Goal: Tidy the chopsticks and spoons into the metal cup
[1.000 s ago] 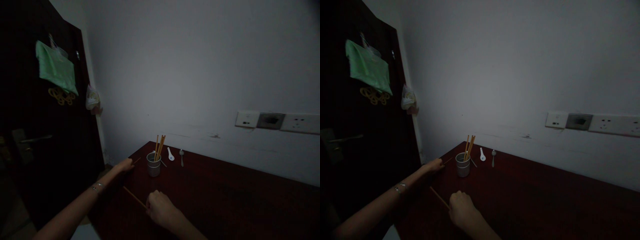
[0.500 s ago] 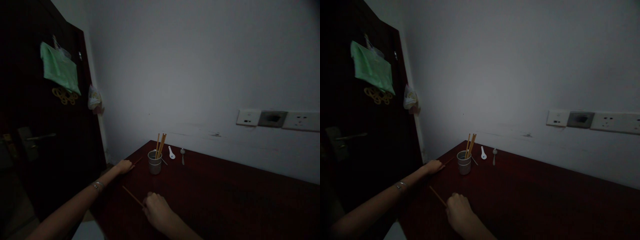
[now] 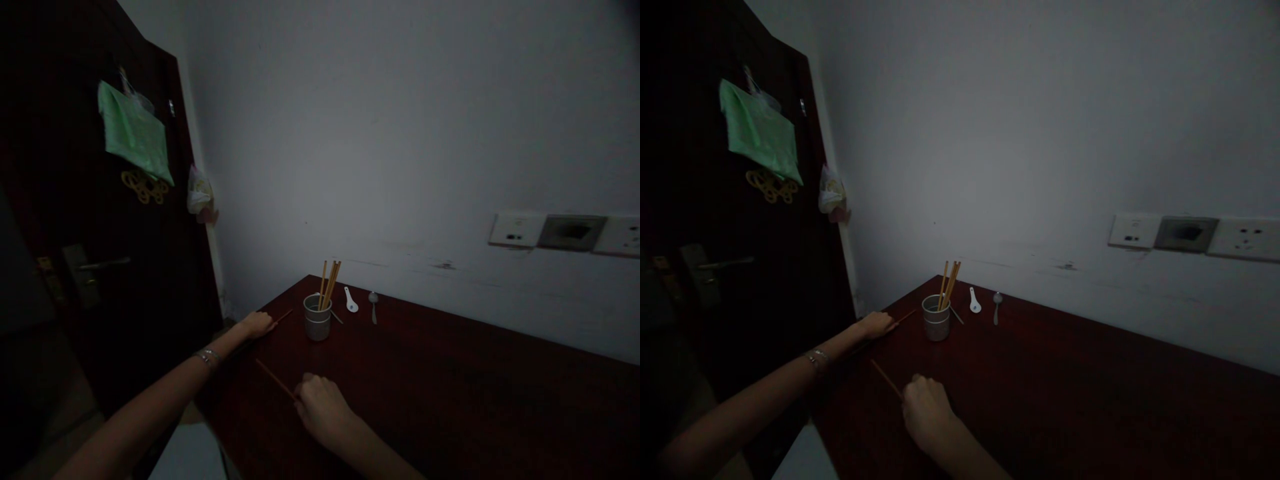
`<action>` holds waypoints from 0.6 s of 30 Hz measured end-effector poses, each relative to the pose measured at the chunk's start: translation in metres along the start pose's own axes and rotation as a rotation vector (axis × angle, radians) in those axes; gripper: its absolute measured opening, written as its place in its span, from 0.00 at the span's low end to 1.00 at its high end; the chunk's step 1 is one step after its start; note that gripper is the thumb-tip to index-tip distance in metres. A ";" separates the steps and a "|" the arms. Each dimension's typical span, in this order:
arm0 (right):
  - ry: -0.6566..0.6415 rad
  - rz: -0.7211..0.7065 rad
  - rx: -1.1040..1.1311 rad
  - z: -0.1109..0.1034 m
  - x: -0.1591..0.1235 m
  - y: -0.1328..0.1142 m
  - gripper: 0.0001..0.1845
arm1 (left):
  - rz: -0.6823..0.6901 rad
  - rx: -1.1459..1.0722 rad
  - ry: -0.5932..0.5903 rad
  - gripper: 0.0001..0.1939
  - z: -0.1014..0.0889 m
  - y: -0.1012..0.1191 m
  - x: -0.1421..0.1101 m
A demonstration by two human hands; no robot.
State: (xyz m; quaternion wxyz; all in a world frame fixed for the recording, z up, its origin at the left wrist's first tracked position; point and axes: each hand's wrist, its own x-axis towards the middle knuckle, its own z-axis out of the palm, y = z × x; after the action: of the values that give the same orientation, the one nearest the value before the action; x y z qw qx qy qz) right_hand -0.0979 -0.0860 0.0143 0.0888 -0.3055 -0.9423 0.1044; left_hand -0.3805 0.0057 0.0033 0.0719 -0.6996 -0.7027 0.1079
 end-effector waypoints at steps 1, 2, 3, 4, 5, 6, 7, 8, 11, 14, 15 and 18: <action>0.002 0.001 -0.007 0.000 0.000 0.000 0.13 | 0.003 -0.006 0.006 0.26 0.000 0.000 0.000; 0.005 0.001 -0.015 0.001 0.000 0.000 0.13 | 0.008 -0.008 0.010 0.26 0.000 0.000 -0.001; 0.009 -0.002 -0.023 0.001 0.000 0.001 0.14 | 0.015 -0.008 0.012 0.26 0.000 0.000 -0.001; 0.012 -0.002 -0.035 0.001 0.000 0.001 0.14 | 0.019 -0.004 0.010 0.27 0.000 0.000 -0.001; 0.012 0.000 -0.047 0.002 0.001 0.001 0.14 | 0.020 0.000 0.006 0.27 0.001 0.000 -0.001; 0.015 0.001 -0.060 0.002 0.001 0.000 0.14 | 0.018 0.003 0.004 0.27 0.002 0.000 -0.001; 0.014 0.003 -0.071 0.002 0.001 0.000 0.14 | 0.013 0.004 0.000 0.27 0.002 0.000 0.000; 0.012 0.005 -0.080 0.001 0.001 -0.001 0.14 | 0.010 0.001 -0.002 0.28 0.003 0.000 0.000; -0.001 0.001 -0.087 -0.001 0.000 -0.003 0.14 | 0.011 -0.023 0.001 0.28 0.005 -0.001 0.001; -0.001 0.016 -0.061 -0.004 0.000 -0.002 0.14 | 0.022 -0.045 0.002 0.30 0.004 -0.002 0.000; 0.002 0.024 -0.047 -0.005 0.000 -0.001 0.14 | 0.021 -0.055 -0.003 0.30 0.003 -0.002 -0.001; 0.034 0.044 -0.017 -0.014 0.001 0.006 0.14 | -0.020 -0.107 -0.002 0.33 -0.007 -0.003 -0.001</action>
State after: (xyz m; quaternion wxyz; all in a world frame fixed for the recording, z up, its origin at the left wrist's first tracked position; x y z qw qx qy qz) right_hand -0.0922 -0.0790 0.0262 0.0996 -0.3286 -0.9346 0.0930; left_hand -0.3812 0.0048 0.0105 0.0348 -0.6951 -0.7146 0.0701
